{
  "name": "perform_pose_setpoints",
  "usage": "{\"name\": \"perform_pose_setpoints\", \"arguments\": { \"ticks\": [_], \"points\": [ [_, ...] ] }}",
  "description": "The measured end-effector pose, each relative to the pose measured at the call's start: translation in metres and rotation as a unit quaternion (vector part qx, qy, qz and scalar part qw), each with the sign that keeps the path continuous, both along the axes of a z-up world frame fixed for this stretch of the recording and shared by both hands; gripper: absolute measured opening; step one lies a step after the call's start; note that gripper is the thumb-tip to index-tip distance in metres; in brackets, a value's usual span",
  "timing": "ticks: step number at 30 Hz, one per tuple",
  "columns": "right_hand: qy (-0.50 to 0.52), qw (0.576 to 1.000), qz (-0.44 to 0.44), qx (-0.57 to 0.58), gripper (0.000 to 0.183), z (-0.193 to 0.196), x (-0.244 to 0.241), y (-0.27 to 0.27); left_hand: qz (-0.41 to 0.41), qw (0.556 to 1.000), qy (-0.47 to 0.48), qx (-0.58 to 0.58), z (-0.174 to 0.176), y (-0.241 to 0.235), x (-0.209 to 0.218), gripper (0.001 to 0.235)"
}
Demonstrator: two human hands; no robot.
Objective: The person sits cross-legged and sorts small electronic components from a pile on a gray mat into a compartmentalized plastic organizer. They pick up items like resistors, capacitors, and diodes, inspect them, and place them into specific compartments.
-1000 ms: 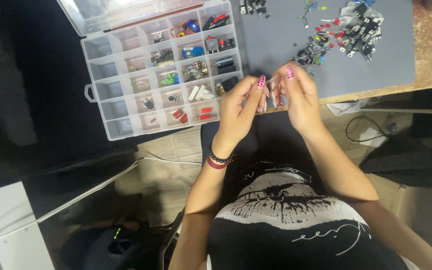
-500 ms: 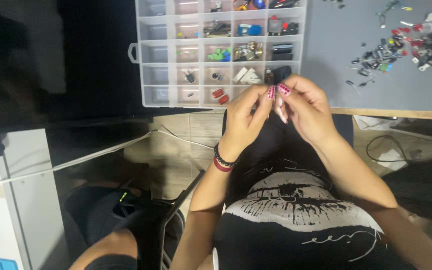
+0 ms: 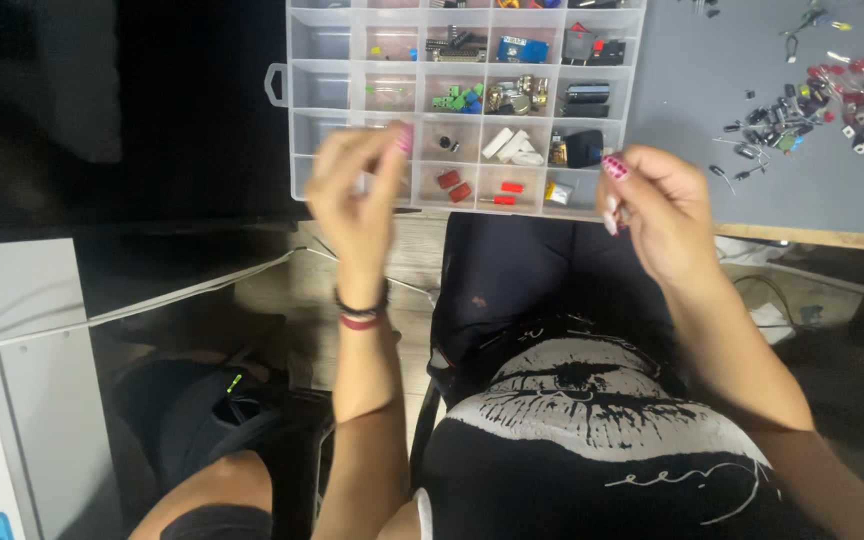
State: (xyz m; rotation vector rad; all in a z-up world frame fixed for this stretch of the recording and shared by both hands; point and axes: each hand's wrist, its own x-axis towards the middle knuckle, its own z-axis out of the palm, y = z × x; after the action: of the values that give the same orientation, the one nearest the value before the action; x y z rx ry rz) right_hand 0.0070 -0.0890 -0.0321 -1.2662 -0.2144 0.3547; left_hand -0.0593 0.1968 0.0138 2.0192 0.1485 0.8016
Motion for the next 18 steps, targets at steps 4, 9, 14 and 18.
{"name": "perform_pose_setpoints", "arguments": {
  "ticks": [4, 9, 14, 18],
  "points": [
    [-0.004, 0.992, 0.004, -0.124, 0.036, 0.031, 0.004, -0.012, 0.004, 0.999, 0.037, 0.032, 0.001, 0.032, 0.015, 0.013],
    [0.015, 0.987, -0.023, -0.158, 0.037, 0.023, 0.009, -0.031, 0.010, 0.983, 0.116, 0.142, 0.001, 0.046, 0.032, 0.015],
    [0.015, 0.975, -0.032, -0.218, 0.037, 0.026, 0.010, -0.044, -0.018, 0.963, 0.186, 0.195, -0.016, 0.063, 0.038, 0.020],
    [-0.003, 0.972, -0.029, -0.233, 0.036, 0.023, 0.011, -0.062, -0.033, 0.953, 0.218, 0.207, -0.013, 0.063, 0.039, 0.020]
  ]
}}
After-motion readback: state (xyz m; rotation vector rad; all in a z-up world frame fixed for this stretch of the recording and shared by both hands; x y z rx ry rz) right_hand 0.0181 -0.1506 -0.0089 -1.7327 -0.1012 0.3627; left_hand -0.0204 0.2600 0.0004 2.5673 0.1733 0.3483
